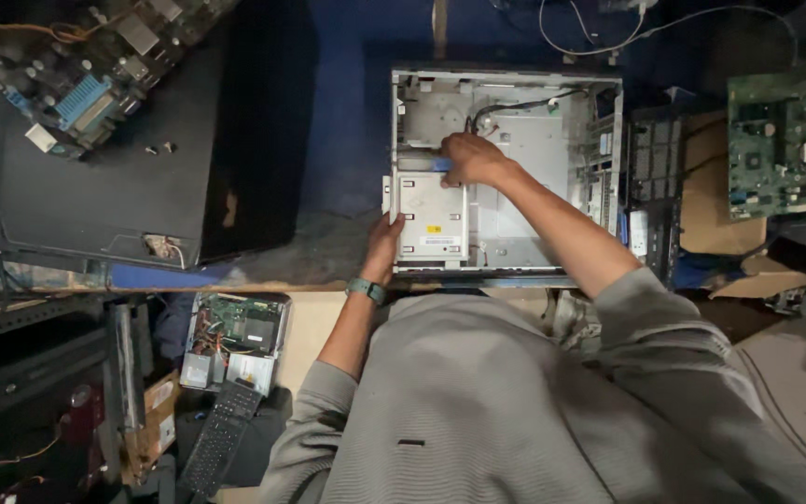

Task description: The person installs an optical drive into a desktop computer case. They slide the drive into a front bay, connect a power cable, and secure the drive with a metal bracket. The person then removes the drive and bracket, reinserts the drive, and repeats the bracket installation.

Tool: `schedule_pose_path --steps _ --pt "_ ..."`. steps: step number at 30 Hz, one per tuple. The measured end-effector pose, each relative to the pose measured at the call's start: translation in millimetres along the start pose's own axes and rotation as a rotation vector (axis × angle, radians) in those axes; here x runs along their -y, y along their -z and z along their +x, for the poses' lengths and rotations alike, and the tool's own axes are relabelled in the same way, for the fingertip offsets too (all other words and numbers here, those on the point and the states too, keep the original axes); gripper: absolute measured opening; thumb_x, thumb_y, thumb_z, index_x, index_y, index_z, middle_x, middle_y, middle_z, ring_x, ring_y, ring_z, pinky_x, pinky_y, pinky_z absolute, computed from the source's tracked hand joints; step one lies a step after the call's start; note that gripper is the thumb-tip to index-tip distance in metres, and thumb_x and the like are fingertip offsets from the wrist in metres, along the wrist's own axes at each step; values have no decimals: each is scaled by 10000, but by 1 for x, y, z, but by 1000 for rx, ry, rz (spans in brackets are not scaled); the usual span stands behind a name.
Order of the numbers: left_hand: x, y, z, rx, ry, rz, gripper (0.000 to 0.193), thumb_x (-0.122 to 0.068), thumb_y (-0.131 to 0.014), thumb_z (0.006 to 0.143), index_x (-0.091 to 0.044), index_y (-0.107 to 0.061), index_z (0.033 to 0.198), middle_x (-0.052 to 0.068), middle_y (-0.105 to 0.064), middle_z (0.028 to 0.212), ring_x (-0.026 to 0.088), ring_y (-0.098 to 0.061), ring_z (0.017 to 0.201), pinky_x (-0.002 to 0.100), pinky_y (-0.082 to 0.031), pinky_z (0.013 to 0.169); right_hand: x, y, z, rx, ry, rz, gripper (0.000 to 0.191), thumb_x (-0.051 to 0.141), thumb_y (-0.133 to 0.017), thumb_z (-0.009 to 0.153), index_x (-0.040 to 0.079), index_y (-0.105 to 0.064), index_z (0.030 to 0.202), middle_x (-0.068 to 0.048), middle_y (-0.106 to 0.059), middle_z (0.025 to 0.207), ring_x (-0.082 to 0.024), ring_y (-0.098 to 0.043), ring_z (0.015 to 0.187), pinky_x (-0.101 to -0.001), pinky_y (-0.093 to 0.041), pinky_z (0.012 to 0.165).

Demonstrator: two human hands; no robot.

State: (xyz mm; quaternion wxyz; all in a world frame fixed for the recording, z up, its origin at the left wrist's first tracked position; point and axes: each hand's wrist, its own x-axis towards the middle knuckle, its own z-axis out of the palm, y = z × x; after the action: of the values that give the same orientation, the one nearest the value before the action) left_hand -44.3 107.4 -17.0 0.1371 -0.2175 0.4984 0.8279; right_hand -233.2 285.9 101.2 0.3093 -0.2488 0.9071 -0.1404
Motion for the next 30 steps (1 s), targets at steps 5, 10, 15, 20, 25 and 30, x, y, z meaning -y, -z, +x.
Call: schedule_pose_path --steps 5,10,15,20,25,30 --pt "-15 1 8 62 278 -174 527 -355 -618 1000 19 -572 1368 118 -689 1266 212 -666 1118 354 -527 955 3 5 4 0 49 -15 573 238 -906 621 -55 -700 1068 -252 -712 1062 -405 -685 1022 -443 -539 880" --pt "-26 -4 24 167 330 -207 591 -425 -634 987 18 -572 1373 125 -681 1287 225 -659 1141 370 -532 981 1 5 4 41 7 -11 530 247 -893 652 -49 -712 1053 -253 -722 1050 -401 -690 1036 -446 -544 897" --pt "-19 -8 28 88 293 -164 584 -432 -639 982 -2 -575 1373 112 -677 1282 203 -653 1130 359 -527 974 0 6 6 1 28 -10 571 241 -914 624 -50 -703 1068 -255 -704 1087 -406 -655 1081 -445 -527 904" --pt "-16 -6 31 117 283 -229 576 -410 -650 981 14 -584 1365 127 -683 1260 225 -659 1109 381 -532 958 -3 2 4 28 -42 11 576 250 -896 654 -38 -700 1111 -234 -692 1145 -389 -644 1133 -435 -517 951" --pt "-17 -11 31 103 286 -240 563 -404 -638 990 -1 -575 1379 114 -687 1283 228 -662 1136 368 -531 980 -11 -7 -5 -75 74 74 639 243 -881 677 -25 -673 1218 -242 -636 1220 -403 -586 1184 -435 -463 1016" --pt "-31 16 22 24 104 -450 549 -440 -577 998 -86 -553 1416 99 -656 1348 239 -658 1183 380 -538 1006 -19 -42 -34 -568 133 99 555 184 -843 797 -35 -647 1268 -256 -629 1235 -418 -590 1181 -452 -487 1010"
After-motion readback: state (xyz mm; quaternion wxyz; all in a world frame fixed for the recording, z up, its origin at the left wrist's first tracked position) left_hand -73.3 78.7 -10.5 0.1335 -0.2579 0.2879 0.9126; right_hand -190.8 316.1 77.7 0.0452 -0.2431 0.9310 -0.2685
